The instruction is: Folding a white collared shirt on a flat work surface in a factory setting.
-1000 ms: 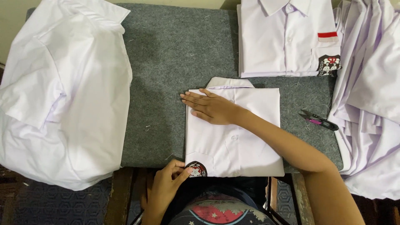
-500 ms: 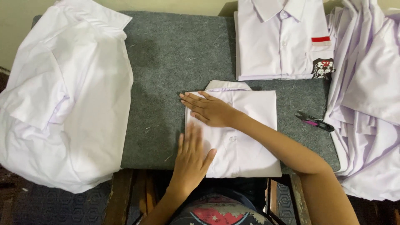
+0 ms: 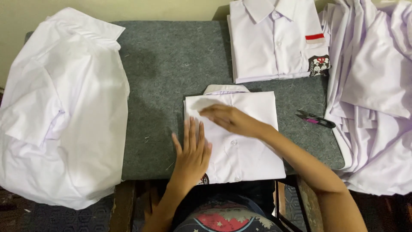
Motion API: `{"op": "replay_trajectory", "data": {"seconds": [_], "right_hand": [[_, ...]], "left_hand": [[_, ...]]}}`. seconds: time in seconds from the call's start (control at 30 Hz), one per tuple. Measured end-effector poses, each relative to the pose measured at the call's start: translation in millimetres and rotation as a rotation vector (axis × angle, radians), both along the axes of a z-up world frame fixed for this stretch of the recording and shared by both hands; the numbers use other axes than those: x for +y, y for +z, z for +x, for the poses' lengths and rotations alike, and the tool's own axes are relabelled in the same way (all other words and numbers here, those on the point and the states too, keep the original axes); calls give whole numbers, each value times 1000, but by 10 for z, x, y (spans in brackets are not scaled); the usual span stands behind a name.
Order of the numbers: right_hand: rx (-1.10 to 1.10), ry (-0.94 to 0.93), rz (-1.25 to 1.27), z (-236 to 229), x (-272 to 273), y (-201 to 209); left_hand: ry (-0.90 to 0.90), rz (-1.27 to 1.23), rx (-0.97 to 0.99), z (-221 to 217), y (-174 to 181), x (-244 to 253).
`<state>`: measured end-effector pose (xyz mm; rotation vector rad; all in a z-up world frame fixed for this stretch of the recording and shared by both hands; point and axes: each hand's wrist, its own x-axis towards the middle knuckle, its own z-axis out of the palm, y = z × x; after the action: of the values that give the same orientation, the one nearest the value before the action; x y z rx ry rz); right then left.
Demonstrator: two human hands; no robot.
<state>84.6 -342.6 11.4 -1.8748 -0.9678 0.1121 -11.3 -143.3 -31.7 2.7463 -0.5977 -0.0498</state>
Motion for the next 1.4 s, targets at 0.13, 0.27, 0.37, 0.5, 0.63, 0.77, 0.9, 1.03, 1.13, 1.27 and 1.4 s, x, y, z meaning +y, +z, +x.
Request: {"op": "replay_trajectory", "data": {"seconds": [0.13,0.27,0.37,0.5,0.63,0.77,0.9,1.03,1.13,1.27,1.4], "right_hand": [[-364,-133,-177,-526,-201,-92],[-399,-145,-385,-908,-273,-133],[-443,-189,-405,-1099,-242,-131],[-466,-280,-249,-1240,-179,-140],[-434,-268,-184,-1321,-326,-279],[-113,-315,-211,-1303,-906,-1056],[-387,-681,5,-1138,-1556,-806],[-428,-979,-179,-1040,-1795,-478],[-358,-1017,-316,-1017,-1748,-319],[-376,-1012,-402,-1173,-1640,-384],[227,-1015,-256,-1560,-1344,-165]], "left_hand": [[-41,-86,-52,421,-65,-36],[-84,-213,-36,602,-212,-42],[-71,-194,-50,576,-259,-24],[-43,-230,-61,563,-225,-45],[-40,-234,-55,552,-215,-41],[-39,-256,-28,563,-218,-32],[-56,-270,-31,569,-228,-19],[-60,-280,-39,556,-215,-11],[-71,-285,-38,559,-226,-2],[-84,-352,-25,501,-148,60],[-117,-392,-7,222,126,163]]}}
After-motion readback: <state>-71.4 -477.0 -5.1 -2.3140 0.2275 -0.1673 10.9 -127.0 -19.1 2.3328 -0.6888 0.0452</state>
